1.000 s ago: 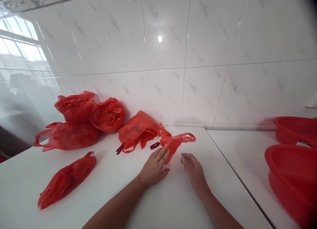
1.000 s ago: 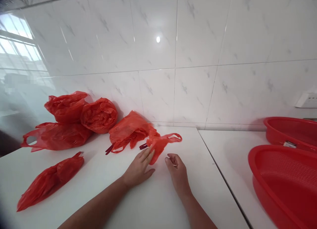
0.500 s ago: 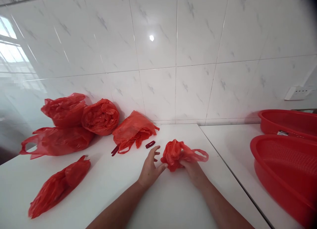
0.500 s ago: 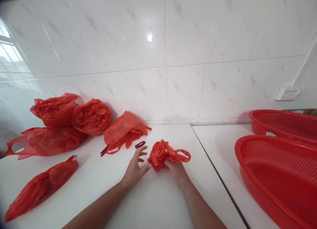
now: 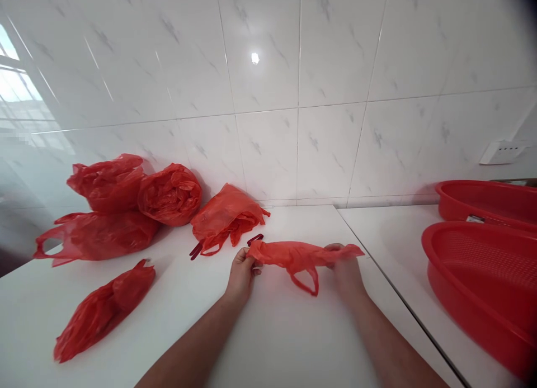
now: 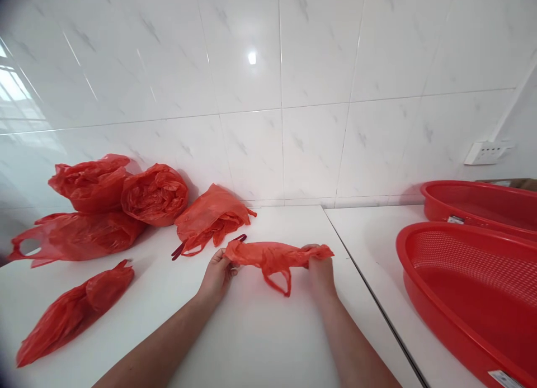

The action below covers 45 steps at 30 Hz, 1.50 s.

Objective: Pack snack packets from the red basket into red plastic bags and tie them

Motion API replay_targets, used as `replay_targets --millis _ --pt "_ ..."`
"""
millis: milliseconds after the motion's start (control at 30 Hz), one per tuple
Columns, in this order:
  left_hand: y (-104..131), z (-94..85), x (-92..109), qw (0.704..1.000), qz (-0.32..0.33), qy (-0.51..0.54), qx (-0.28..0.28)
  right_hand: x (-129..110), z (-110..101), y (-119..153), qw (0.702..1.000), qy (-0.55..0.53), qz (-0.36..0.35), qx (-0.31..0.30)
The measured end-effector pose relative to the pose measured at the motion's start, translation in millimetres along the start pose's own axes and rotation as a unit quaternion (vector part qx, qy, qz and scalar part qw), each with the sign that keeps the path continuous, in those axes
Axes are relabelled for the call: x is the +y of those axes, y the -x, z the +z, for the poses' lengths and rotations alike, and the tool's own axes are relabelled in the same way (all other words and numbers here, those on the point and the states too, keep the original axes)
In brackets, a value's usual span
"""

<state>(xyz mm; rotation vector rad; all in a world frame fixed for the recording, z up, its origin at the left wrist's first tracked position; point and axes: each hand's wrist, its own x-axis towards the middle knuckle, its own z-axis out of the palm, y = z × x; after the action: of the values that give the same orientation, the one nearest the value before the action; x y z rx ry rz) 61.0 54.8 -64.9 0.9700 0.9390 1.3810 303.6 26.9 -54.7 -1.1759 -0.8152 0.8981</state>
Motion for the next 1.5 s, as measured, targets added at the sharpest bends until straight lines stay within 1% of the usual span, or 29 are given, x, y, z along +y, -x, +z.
replay_targets --millis 100,167,200,233,267,300,333,367,400,433,467,500,533,567,600,667,700,733,767,833,900,967,1033,1100,1167,1200,1300,1367,1500 --pt "-4 -3.6 0 1.0 -0.001 -0.003 0.025 1 -11 -8 0.998 -0.05 0.0 0.04" --pt "-4 -3.7 -1 0.998 0.011 -0.033 0.048 1 -15 -13 0.996 -0.076 0.004 0.049" --pt "-2 -3.1 -1 0.994 0.038 -0.077 0.068 1 -17 -14 0.995 -0.084 0.007 0.047" --pt "0 -2.1 0 0.983 0.085 -0.142 0.085 1 -17 -15 0.995 -0.088 0.01 0.041" --pt "2 -0.7 0 0.959 0.151 -0.223 0.093 1 -17 -14 0.996 -0.088 0.013 0.031" --pt "6 1.1 1 0.919 0.227 -0.309 0.087 0 -16 -13 0.996 -0.084 0.017 0.019" --pt "10 3.2 3 0.87 0.302 -0.385 0.063 -1 -14 -11 0.997 -0.079 0.019 0.005" --pt "14 5.5 3 0.821 0.363 -0.439 0.024 -2 -12 -8 0.997 -0.073 0.023 -0.011" --pt "18 8.1 4 0.781 0.405 -0.476 -0.021 -4 -9 -5 0.997 -0.065 0.025 -0.029" --pt "21 10.6 4 0.755 0.423 -0.497 -0.066 -7 -6 -1 0.997 -0.051 0.022 -0.05" --pt "24 13.0 4 0.745 0.421 -0.506 -0.106 -10 -3 3 0.997 -0.031 0.015 -0.069" --pt "26 14.9 3 0.752 0.401 -0.504 -0.138 -13 0 6 0.997 -0.004 0.002 -0.077" --pt "27 16.3 2 0.771 0.37 -0.494 -0.156 -16 2 10 0.997 0.03 -0.013 -0.069" --pt "27 17.0 1 0.8 0.332 -0.474 -0.158 -19 3 12 0.996 0.072 -0.028 -0.042" --pt "27 16.9 0 0.835 0.292 -0.443 -0.146 -22 4 15 0.993 0.114 -0.042 0.001" --pt "24 15.4 -3 0.902 0.214 -0.363 -0.093 -26 4 20 0.979 0.176 -0.054 0.087" --pt "22 14.4 -3 0.926 0.185 -0.324 -0.064 -28 4 23 0.974 0.189 -0.057 0.107" --pt "21 13.7 -4 0.942 0.164 -0.291 -0.037 -29 5 27 0.975 0.188 -0.058 0.104" --pt "20 13.5 -4 0.951 0.152 -0.268 -0.015 -29 7 32 0.979 0.177 -0.059 0.083" --pt "20 15.7 -3 0.963 0.135 -0.234 -0.004 -26 14 42 0.987 0.152 -0.053 0.012" --pt "24 21.4 -1 0.976 0.106 -0.186 -0.04 -20 25 52 0.987 0.146 -0.044 -0.044" --pt "31 28.9 0 0.985 0.065 -0.119 -0.105 -12 35 58 0.985 0.153 -0.032 -0.067" --pt "38 35.7 1 0.985 0.023 -0.044 -0.163 -3 39 57 0.984 0.161 -0.019 -0.074" --pt "42 39.0 1 0.982 -0.019 0.029 -0.184 4 36 51 0.981 0.177 -0.006 -0.074" --pt "41 37.4 2 0.981 -0.045 0.085 -0.166 6 28 42 0.984 0.168 0.012 -0.052" --pt "39 35.0 3 0.982 -0.049 0.104 -0.149 6 23 38 0.989 0.142 0.024 -0.036" --pt "29 24.8 5 0.985 -0.034 0.135 -0.104 -1 8 28 0.998 0.012 0.056 -0.006" --pt "24 19.0 7 0.986 -0.023 0.14 -0.089 -5 1 23 0.997 -0.038 0.068 -0.001" --pt "20 13.6 10 0.988 -0.015 0.13 -0.079 -8 -4 19 0.995 -0.042 0.093 0.008"
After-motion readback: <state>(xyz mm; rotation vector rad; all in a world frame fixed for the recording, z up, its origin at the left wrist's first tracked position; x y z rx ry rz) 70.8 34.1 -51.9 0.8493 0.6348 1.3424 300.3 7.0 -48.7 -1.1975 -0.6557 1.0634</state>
